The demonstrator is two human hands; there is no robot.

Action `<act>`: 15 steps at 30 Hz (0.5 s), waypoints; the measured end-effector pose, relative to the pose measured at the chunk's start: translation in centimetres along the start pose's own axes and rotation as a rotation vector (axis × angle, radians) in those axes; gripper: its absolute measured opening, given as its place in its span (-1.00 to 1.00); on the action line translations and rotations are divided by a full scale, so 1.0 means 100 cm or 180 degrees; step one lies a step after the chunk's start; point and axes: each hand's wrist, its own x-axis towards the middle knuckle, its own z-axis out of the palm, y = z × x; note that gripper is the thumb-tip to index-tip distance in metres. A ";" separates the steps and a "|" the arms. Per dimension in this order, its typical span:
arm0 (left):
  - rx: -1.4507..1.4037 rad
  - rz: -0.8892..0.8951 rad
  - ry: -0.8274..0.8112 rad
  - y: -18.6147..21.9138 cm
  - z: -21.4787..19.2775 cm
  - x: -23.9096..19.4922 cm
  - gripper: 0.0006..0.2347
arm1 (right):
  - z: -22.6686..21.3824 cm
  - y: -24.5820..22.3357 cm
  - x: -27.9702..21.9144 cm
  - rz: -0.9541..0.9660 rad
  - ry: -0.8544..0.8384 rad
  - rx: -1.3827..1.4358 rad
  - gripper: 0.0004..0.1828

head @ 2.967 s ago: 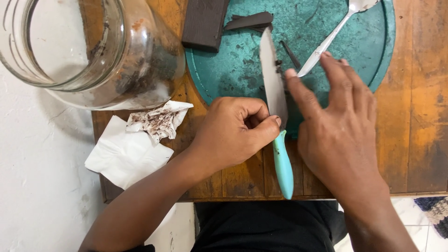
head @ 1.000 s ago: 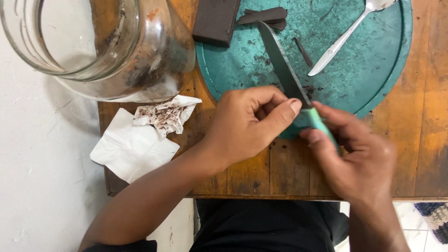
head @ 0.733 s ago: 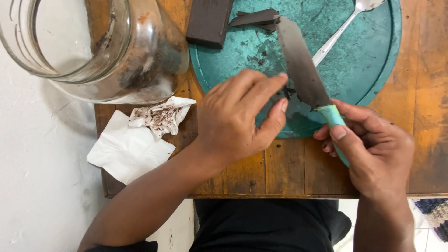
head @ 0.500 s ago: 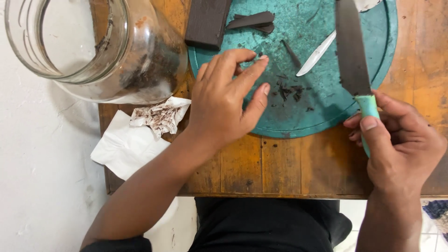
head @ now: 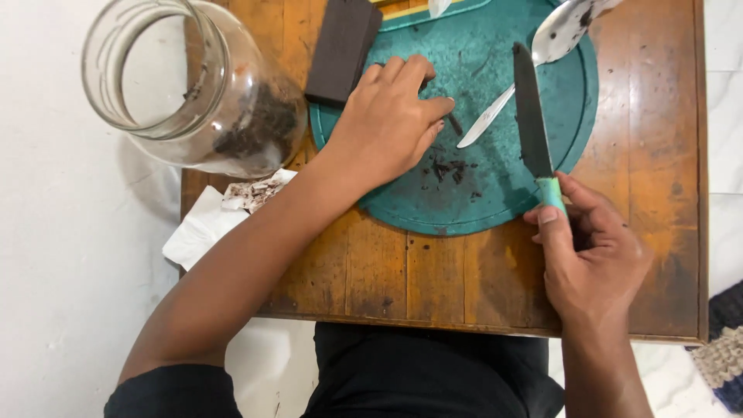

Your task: Shaving small pieces from a dark solid block using a knife on a cutting board.

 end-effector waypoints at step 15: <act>-0.0462 0.0055 -0.0684 -0.012 0.012 0.018 -0.93 | -0.008 -0.006 0.000 0.0103 -0.0092 -0.0336 -0.66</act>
